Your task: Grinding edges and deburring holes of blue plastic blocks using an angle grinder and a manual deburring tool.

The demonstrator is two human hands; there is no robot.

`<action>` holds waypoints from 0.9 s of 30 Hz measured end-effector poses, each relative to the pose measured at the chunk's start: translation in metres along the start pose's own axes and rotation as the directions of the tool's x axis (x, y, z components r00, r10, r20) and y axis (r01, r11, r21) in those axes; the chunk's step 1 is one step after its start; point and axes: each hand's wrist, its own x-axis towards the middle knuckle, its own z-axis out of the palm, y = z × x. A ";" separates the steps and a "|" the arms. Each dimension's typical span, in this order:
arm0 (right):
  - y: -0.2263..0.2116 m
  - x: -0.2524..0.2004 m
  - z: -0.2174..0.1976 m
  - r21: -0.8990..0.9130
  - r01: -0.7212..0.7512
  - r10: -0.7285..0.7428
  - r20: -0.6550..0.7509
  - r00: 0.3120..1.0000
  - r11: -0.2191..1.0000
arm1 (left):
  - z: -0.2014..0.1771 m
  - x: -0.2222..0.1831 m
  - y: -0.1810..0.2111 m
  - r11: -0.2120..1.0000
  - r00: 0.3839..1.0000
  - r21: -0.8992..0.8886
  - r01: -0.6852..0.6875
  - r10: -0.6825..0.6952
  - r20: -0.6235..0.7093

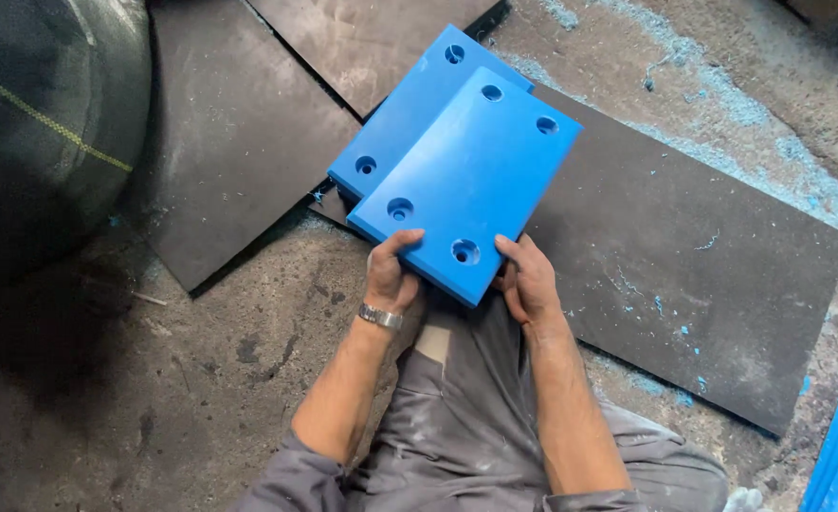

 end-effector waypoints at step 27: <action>0.015 -0.036 0.033 -0.634 0.231 -0.262 0.047 0.964 0.738 | -0.052 0.101 0.100 -0.039 0.873 0.961 0.273 0.431 -0.230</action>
